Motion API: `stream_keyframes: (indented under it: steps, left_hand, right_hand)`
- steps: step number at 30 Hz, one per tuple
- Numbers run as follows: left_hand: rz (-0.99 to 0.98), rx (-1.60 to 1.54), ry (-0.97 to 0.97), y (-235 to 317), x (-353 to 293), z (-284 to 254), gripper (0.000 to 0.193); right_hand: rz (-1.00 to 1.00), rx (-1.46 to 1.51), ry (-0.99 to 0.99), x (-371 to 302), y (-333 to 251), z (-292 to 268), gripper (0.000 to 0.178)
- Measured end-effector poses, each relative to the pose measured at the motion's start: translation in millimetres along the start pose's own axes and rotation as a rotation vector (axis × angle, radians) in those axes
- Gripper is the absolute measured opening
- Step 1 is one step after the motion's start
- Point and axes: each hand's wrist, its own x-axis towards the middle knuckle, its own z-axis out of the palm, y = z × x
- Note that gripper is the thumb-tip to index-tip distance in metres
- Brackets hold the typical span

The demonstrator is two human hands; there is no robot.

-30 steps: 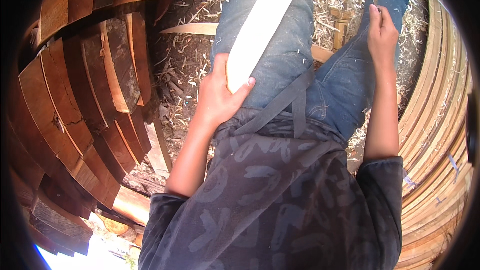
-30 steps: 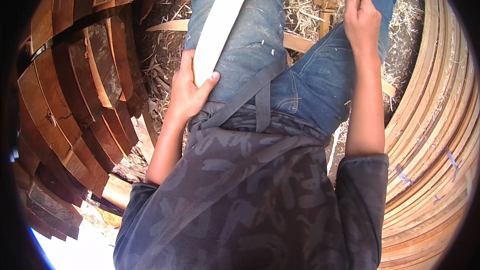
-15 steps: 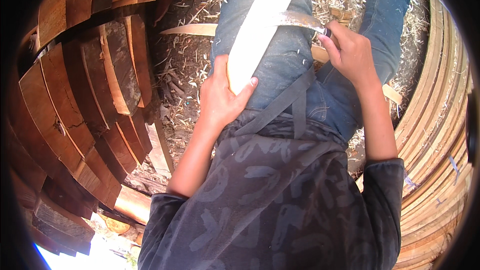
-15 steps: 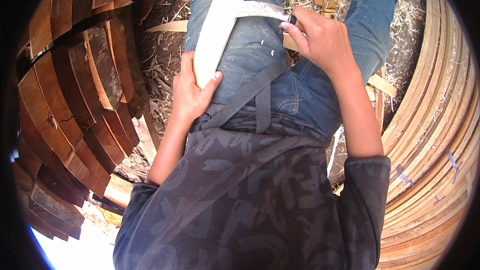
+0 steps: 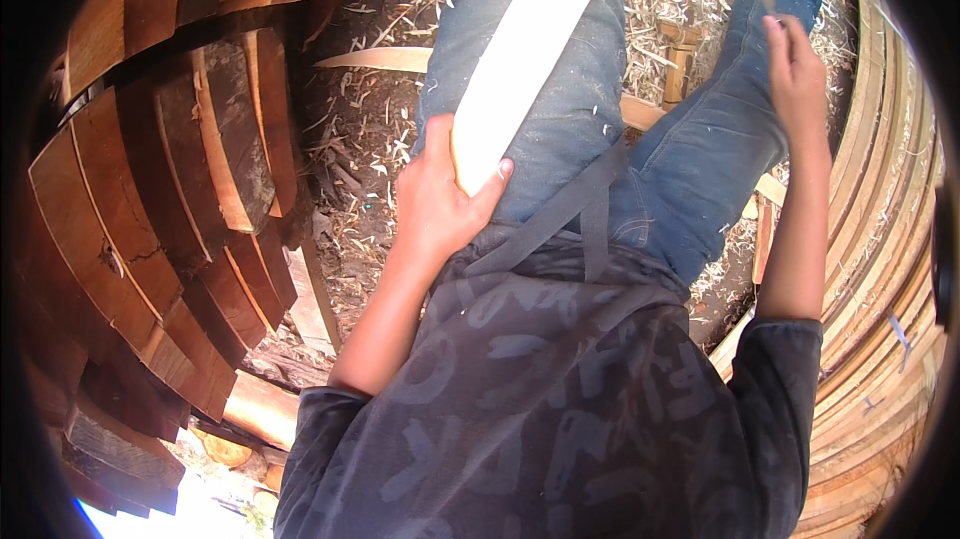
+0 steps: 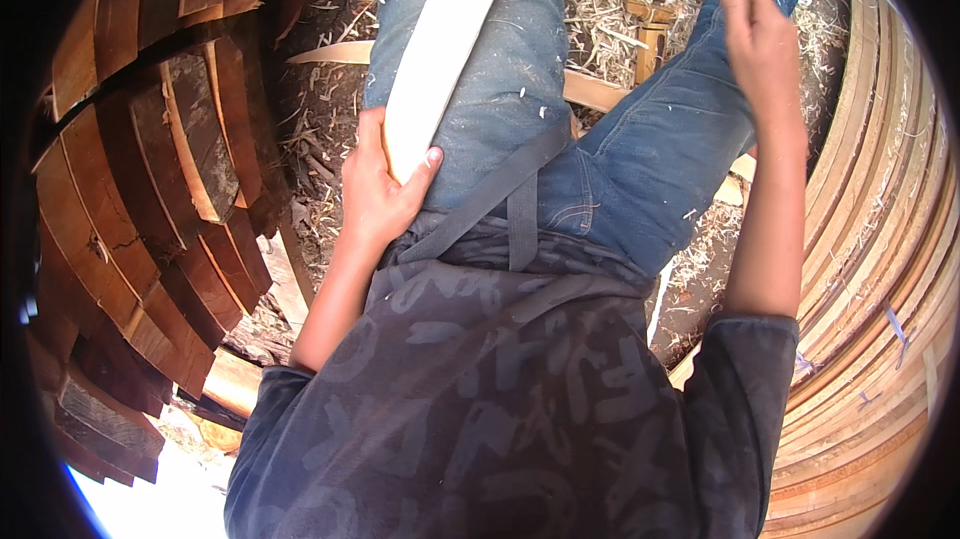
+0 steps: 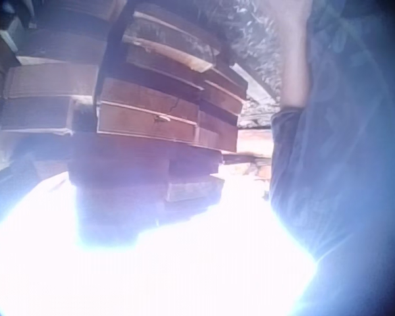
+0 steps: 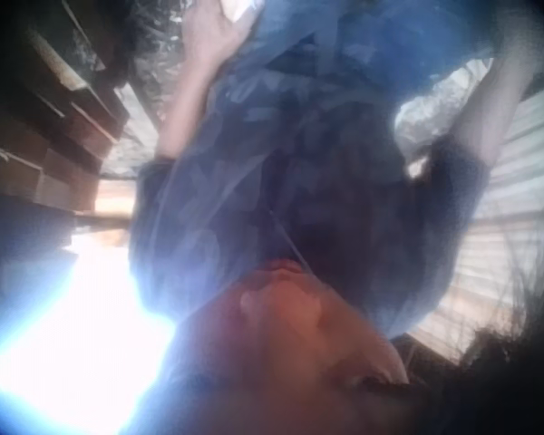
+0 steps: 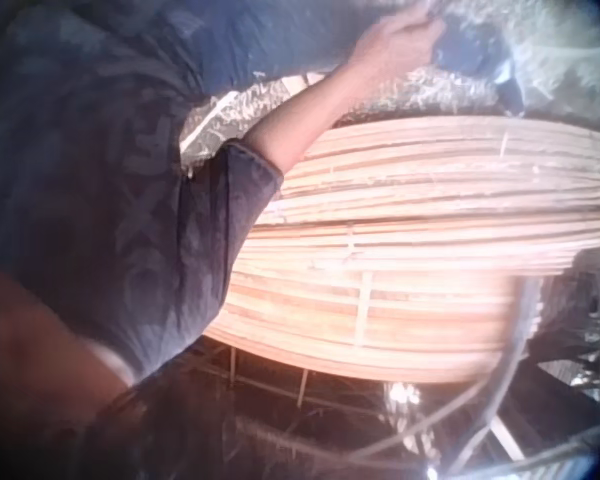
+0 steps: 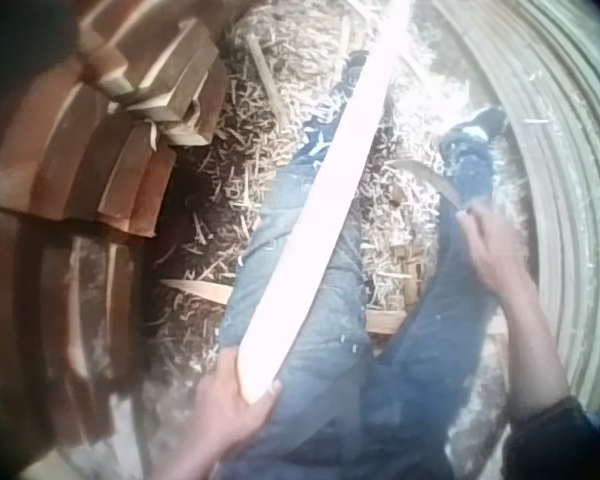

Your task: The person is sitting cross-legged and using a curved knife to shave and shape a long, thin piece of light-colored wood. They hold the wood with their left hand and use the knife in their right hand to remove thin strips of wood, refining the piece's surface and edges.

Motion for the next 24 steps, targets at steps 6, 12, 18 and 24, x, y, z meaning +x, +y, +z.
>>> stream_keyframes:
  steps: [6, 12, 18, 24]
  left_hand:
    - [-0.001, 0.12, 0.104, 6, -5, 8, 0.05]
    - [-0.003, 0.104, 0.113, 6, -7, 5, 0.05]
    - [0.011, 0.134, 0.119, 4, -5, 8, 0.05]
    - [0.004, 0.096, 0.138, 6, -6, 10, 0.051]
  right_hand:
    - [-0.316, 0.006, -0.081, -27, -70, 31, 0.024]
    - [-0.343, -0.164, 0.014, 4, -58, 28, 0.027]
    - [-0.473, -0.092, -0.108, -22, -84, 31, 0.03]
    - [-0.129, -0.094, 0.072, 40, -28, 9, 0.033]
